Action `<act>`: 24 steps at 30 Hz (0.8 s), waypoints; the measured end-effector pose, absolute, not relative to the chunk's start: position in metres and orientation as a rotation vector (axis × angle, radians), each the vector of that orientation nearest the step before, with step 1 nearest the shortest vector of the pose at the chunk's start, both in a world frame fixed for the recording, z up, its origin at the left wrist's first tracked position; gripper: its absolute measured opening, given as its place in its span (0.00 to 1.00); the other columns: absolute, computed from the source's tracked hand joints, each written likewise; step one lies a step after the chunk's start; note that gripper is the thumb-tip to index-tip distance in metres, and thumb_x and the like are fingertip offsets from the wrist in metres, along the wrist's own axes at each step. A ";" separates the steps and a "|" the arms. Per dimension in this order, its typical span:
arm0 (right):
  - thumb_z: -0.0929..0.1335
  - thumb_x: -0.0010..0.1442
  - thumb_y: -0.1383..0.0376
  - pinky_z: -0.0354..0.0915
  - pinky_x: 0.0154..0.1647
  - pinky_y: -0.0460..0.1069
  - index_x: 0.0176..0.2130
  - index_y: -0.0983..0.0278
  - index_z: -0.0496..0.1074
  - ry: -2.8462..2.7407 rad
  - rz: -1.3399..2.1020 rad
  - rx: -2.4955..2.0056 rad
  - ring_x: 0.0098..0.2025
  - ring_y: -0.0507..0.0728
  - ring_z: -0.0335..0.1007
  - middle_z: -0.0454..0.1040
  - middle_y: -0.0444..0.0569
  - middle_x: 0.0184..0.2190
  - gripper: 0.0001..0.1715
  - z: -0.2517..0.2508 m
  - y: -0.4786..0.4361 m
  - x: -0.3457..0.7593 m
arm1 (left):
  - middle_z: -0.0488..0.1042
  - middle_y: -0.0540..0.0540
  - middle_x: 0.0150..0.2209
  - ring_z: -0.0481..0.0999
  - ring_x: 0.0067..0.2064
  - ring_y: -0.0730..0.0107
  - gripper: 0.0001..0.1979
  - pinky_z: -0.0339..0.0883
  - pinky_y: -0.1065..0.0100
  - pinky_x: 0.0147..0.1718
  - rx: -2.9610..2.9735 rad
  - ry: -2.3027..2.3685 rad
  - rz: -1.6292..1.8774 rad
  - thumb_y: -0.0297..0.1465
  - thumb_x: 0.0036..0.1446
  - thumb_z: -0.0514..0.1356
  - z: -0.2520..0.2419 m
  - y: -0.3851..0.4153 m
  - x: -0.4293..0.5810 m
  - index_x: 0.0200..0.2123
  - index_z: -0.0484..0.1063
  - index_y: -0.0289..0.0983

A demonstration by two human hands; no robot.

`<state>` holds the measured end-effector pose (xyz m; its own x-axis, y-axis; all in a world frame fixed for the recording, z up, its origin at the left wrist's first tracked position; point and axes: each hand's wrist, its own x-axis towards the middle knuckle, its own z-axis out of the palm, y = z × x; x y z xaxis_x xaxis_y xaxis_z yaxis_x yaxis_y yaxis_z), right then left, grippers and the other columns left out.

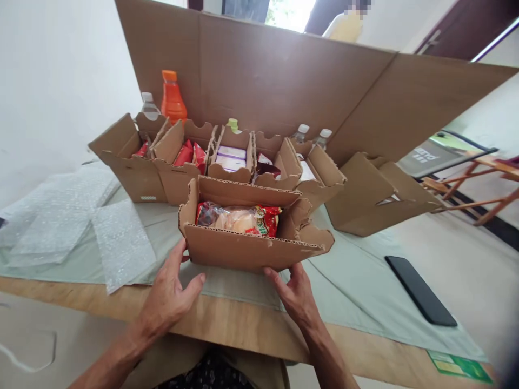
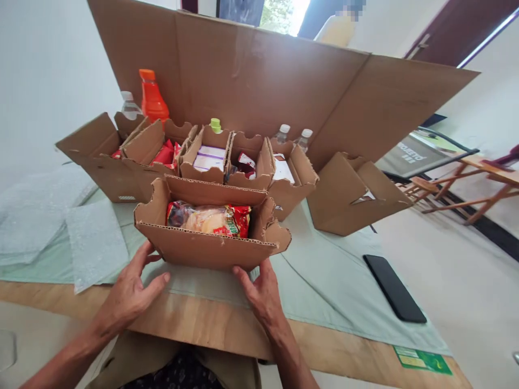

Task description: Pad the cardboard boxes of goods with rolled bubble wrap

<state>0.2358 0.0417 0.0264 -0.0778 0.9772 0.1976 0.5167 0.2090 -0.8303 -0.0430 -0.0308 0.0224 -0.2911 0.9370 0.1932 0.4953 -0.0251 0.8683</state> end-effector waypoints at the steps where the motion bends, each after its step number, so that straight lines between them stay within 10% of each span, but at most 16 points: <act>1: 0.71 0.59 0.43 0.70 0.36 0.54 0.48 0.60 0.74 -1.682 0.724 -1.434 0.38 0.62 0.75 0.82 0.54 0.42 0.28 0.026 0.041 0.241 | 0.72 0.34 0.63 0.80 0.55 0.49 0.36 0.74 0.47 0.57 1.485 1.770 1.294 0.38 0.59 0.62 0.021 -0.029 -0.034 0.69 0.61 0.38; 24: 0.73 0.53 0.43 0.72 0.37 0.57 0.40 0.61 0.72 -1.599 0.671 -1.553 0.36 0.65 0.77 0.83 0.54 0.36 0.27 0.022 0.070 0.320 | 0.67 0.32 0.68 0.69 0.67 0.46 0.40 0.67 0.43 0.64 1.797 1.619 1.384 0.30 0.61 0.58 0.005 0.025 0.044 0.74 0.49 0.38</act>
<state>0.3198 0.0697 0.0223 0.0641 0.9825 0.1749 0.5637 0.1090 -0.8188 0.0443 0.0254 0.0054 -0.1317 0.8984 0.4190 0.5533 -0.2841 0.7830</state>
